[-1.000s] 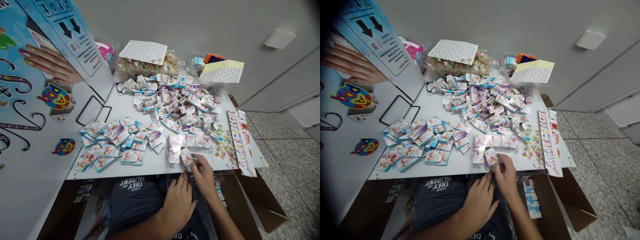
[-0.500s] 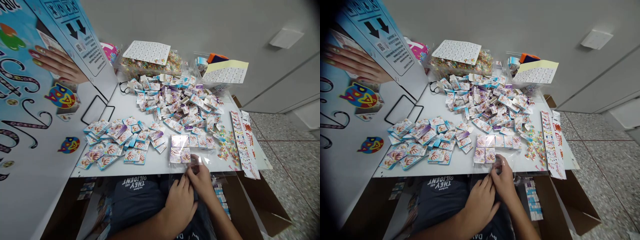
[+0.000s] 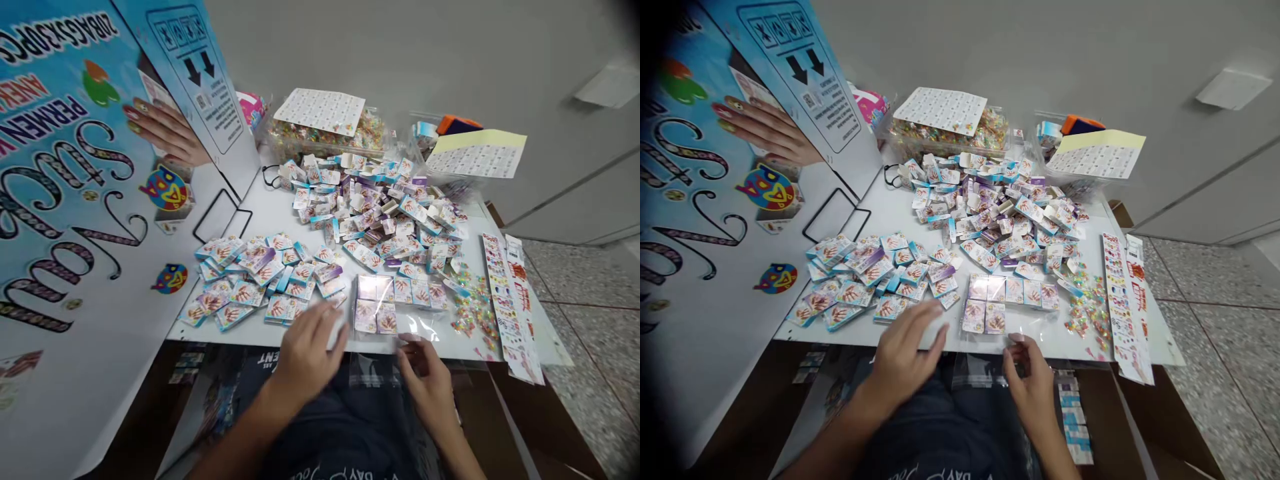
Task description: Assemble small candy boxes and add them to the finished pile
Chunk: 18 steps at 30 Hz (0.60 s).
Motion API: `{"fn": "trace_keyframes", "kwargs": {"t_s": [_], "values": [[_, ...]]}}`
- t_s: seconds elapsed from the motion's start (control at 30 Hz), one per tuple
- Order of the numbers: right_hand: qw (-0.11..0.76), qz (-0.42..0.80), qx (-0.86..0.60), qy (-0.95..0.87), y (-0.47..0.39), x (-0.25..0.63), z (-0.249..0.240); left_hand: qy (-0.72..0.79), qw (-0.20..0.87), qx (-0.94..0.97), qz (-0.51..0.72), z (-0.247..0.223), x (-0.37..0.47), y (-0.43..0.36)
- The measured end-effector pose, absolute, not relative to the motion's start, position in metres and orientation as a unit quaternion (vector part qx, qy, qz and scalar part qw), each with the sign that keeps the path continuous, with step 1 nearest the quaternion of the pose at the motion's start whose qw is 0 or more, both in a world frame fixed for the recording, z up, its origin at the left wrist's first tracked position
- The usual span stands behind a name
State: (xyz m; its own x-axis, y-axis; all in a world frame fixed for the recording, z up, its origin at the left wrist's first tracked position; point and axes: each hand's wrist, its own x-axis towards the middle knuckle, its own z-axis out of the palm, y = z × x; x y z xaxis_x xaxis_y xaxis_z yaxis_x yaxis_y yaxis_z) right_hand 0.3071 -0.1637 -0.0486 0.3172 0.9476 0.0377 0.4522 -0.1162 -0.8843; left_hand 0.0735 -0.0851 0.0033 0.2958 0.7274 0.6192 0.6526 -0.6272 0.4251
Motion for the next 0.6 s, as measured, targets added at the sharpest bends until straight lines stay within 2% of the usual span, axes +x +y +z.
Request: {"fn": "trace_keyframes", "kwargs": {"t_s": [0.07, 0.13, 0.23, 0.43, 0.6], "values": [[0.415, 0.271, -0.671, -0.551, -0.171, 0.302, -0.047, 0.466, 0.010, 0.835, 0.292, -0.002, 0.066, -0.051], [0.409, 0.236, -0.652, -0.593, -0.175, 0.296, -0.047, 0.468, 0.026, 0.863, 0.188, -0.009, 0.063, -0.024], [0.408, 0.189, -0.621, -0.642, -0.177, 0.286, -0.048, 0.459, 0.063, 0.880, 0.104, -0.016, 0.064, -0.003], [0.392, 0.182, -0.599, -0.674, -0.177, 0.283, -0.050, 0.382, 0.032, 0.921, 0.076, -0.014, 0.070, 0.000], [0.395, 0.171, -0.592, -0.681, -0.175, 0.284, -0.048, 0.388, 0.023, 0.911, 0.140, -0.022, 0.070, -0.001]]}}
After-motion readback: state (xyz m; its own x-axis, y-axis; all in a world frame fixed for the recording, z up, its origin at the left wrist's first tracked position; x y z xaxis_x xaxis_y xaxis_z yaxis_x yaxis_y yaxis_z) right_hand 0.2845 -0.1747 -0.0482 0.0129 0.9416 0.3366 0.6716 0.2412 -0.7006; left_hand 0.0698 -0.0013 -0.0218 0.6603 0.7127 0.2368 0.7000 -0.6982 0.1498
